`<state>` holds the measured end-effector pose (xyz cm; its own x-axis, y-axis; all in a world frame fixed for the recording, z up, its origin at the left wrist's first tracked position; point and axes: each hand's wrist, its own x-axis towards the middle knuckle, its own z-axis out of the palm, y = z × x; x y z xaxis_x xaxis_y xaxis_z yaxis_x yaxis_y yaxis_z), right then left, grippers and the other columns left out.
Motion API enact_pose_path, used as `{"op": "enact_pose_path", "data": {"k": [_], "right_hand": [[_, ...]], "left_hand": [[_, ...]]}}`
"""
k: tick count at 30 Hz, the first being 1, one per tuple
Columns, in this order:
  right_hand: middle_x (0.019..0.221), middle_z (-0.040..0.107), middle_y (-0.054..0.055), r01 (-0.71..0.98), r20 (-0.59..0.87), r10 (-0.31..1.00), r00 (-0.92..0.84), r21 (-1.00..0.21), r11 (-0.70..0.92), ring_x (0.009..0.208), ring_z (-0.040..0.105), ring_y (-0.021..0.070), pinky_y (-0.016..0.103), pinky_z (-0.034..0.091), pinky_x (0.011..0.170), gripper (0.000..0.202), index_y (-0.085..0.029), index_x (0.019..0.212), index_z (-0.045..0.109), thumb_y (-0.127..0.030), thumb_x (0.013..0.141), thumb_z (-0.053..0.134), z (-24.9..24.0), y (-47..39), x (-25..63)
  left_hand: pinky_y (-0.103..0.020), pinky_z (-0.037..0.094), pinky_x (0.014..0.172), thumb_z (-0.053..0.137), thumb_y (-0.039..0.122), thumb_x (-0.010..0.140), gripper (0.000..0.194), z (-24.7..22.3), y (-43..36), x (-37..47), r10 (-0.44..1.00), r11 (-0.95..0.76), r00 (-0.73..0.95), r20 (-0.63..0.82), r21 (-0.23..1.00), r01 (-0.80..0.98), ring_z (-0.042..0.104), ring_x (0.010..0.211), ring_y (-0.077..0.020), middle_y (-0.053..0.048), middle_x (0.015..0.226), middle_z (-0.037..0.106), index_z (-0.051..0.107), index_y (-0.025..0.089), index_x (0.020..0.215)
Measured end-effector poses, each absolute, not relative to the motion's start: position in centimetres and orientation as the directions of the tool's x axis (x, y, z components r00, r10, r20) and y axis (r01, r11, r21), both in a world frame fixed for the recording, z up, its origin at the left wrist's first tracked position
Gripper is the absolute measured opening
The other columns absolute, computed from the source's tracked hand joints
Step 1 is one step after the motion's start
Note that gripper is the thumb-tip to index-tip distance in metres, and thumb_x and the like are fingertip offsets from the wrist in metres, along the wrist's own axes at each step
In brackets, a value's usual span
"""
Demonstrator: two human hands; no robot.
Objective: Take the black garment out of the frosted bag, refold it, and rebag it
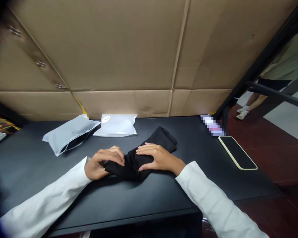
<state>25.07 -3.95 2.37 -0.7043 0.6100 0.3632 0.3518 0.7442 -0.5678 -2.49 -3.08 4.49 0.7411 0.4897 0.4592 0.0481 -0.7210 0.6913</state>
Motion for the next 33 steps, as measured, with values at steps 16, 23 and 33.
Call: {"op": "enact_pose_path", "data": {"k": [16, 23, 33], "right_hand": [[0.112, 0.071, 0.007, 0.546, 0.525, 0.809, -0.266, -0.609, 0.575, 0.109, 0.063, 0.0246, 0.044, 0.050, 0.099, 0.032, -0.024, 0.111, 0.069, -0.027, 0.080, 0.073, 2.6, -3.8, 25.1], [0.089, 0.073, 0.007, 0.675, 0.090, 0.994, -0.054, -0.730, 0.103, 0.079, 0.068, 0.0224, 0.036, 0.056, 0.076, 0.051, -0.017, 0.102, 0.070, -0.044, 0.061, 0.085, 2.4, -1.6, 28.4], [0.075, 0.069, 0.001, 0.419, 0.605, 0.739, -0.297, -0.613, 0.670, 0.067, 0.063, 0.0189, 0.033, 0.053, 0.061, 0.011, -0.026, 0.087, 0.071, -0.026, 0.078, 0.064, 4.7, -7.9, 21.5]], "left_hand": [[-0.023, 0.043, 0.069, 0.063, 0.038, 0.087, 0.021, 3.8, -5.9, 0.5, 0.773, -0.444, 0.629, 0.080, 0.776, 0.448, 0.059, 0.070, -0.0127, 0.002, 0.080, 0.067, 0.060, 0.019, 0.094], [-0.023, 0.043, 0.069, 0.063, 0.042, 0.085, 0.023, 4.2, -5.8, 1.3, 0.803, -0.323, 0.591, -0.072, 0.782, 0.534, 0.058, 0.071, -0.0144, 0.002, 0.078, 0.067, 0.063, 0.018, 0.087], [-0.026, 0.046, 0.064, 0.062, 0.036, 0.078, 0.023, 3.6, -5.2, 1.8, 0.886, -0.173, 0.459, -0.071, 0.866, 0.468, 0.056, 0.068, -0.0166, -0.001, 0.067, 0.063, 0.064, 0.015, 0.068]]}}
